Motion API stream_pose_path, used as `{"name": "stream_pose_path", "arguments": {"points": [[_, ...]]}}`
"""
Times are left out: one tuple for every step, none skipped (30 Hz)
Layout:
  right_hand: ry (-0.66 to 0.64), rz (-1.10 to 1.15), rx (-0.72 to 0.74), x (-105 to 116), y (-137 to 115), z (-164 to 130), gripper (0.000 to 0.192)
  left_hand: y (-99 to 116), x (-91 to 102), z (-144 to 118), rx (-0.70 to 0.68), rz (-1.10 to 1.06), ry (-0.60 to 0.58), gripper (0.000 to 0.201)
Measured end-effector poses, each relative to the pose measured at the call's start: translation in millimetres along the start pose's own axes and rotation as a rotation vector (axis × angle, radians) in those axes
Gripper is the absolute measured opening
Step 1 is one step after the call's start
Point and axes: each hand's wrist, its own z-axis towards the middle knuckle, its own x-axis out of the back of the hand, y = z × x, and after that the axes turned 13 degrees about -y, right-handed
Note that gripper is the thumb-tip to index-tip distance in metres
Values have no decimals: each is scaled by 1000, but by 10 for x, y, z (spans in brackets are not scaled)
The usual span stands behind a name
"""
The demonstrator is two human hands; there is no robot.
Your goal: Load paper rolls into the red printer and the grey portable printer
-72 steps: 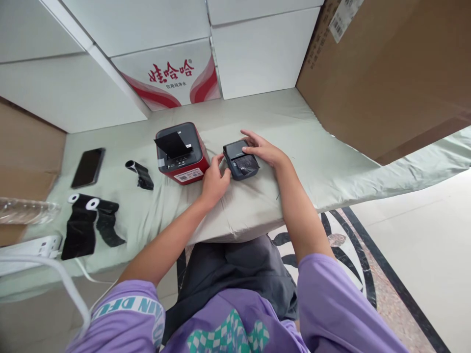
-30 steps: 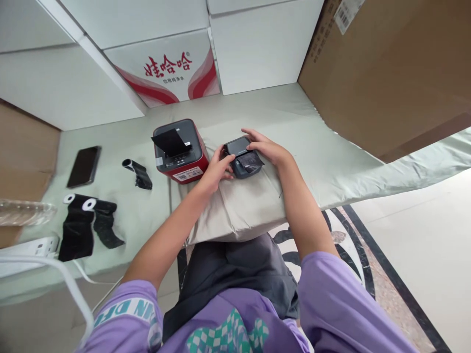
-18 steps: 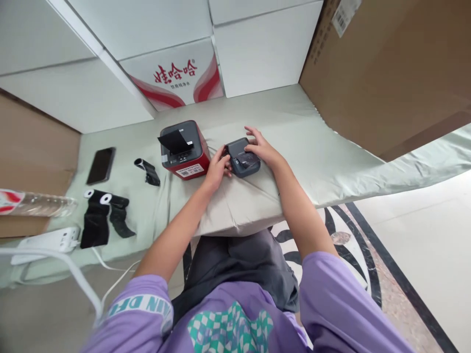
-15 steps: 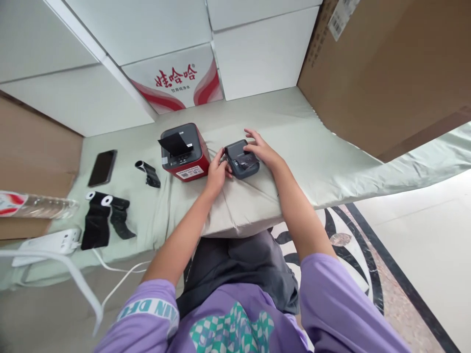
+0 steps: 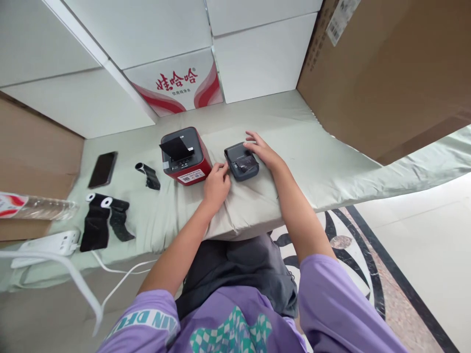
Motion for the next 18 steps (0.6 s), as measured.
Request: {"name": "stream_pose_path", "arguments": {"points": [[0, 8, -5, 3, 4, 4, 71, 5, 19, -11, 11, 79, -31, 52], [-1, 16, -6, 6, 6, 7, 70, 8, 31, -20, 15, 146, -55, 53], [-4, 23, -5, 9, 8, 8, 69, 8, 34, -25, 14, 200, -71, 54], [-7, 29, -1, 13, 8, 8, 68, 8, 29, -29, 12, 240, -79, 55], [-11, 32, 3, 16, 8, 7, 68, 8, 16, -30, 8, 268, -81, 55], [-15, 32, 6, 20, 7, 6, 67, 11, -1, -31, 7, 284, -78, 56], [-18, 30, 8, 22, 5, 4, 67, 15, -19, -32, 10, 290, -73, 56], [-19, 27, 7, 24, 3, 1, 67, 22, -36, -33, 17, 286, -66, 56], [-21, 24, 4, 25, 1, -1, 67, 30, -49, -34, 26, 275, -59, 56], [-21, 21, 2, 26, -1, -3, 67, 38, -57, -35, 35, 257, -55, 56], [-20, 19, 0, 27, -1, -4, 67, 44, -58, -36, 43, 234, -54, 55], [-18, 18, -2, 29, 1, -5, 67, 48, -54, -37, 47, 209, -53, 54], [-17, 17, -4, 32, 4, -5, 67, 49, -46, -38, 47, 183, -51, 54], [-18, 16, -6, 36, 9, -3, 67, 47, -37, -39, 44, 157, -47, 53], [-18, 15, -8, 41, 15, -1, 66, 42, -27, -39, 41, 133, -41, 53], [-18, 16, -9, 46, 21, 1, 66, 37, -20, -38, 38, 111, -34, 53], [-18, 19, -10, 51, 26, 3, 66, 30, -14, -37, 39, 92, -25, 52], [-17, 25, -11, 55, 29, 4, 66, 24, -10, -35, 45, 76, -15, 52]]}}
